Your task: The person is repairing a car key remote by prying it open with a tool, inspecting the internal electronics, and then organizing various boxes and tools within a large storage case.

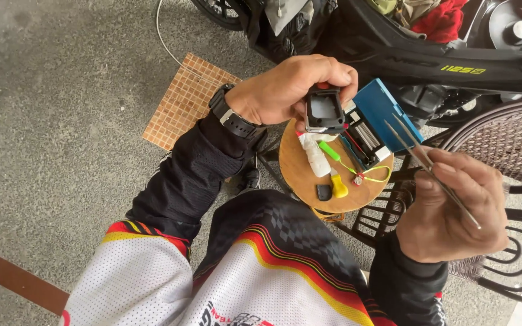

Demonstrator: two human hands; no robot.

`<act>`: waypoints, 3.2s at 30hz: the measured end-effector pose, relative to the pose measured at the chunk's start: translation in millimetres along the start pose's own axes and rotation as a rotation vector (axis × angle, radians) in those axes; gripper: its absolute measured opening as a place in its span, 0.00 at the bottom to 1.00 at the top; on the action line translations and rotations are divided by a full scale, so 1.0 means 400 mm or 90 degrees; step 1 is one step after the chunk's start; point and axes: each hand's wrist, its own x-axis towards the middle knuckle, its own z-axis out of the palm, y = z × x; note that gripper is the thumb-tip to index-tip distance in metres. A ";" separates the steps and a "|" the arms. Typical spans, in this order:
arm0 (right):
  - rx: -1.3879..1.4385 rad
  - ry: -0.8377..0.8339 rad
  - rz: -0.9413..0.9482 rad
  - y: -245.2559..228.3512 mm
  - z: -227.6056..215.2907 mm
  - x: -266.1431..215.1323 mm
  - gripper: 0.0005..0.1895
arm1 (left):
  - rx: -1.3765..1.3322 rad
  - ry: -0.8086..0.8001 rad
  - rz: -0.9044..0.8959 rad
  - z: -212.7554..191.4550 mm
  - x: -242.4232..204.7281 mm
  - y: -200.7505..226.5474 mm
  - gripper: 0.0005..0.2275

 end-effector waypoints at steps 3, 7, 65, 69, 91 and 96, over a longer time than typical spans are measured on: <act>-0.013 -0.002 -0.003 -0.038 0.027 0.016 0.07 | 0.007 0.000 -0.011 0.004 0.002 0.002 0.12; 0.043 0.020 0.024 -0.032 0.045 0.011 0.08 | 0.016 -0.006 0.015 0.010 0.000 0.001 0.13; -0.528 -0.336 0.578 0.455 -0.038 -0.628 0.18 | -0.599 0.146 -0.062 0.065 -0.013 -0.250 0.25; -0.497 -0.331 0.602 0.378 -0.073 -0.563 0.17 | -0.606 0.090 -0.031 0.062 0.017 -0.271 0.28; 0.009 -0.271 0.614 0.081 0.093 0.007 0.07 | -0.543 0.113 -0.079 0.050 0.088 -0.329 0.24; 0.134 -0.245 0.669 0.071 0.115 0.001 0.11 | -0.498 0.173 -0.114 0.031 0.095 -0.370 0.25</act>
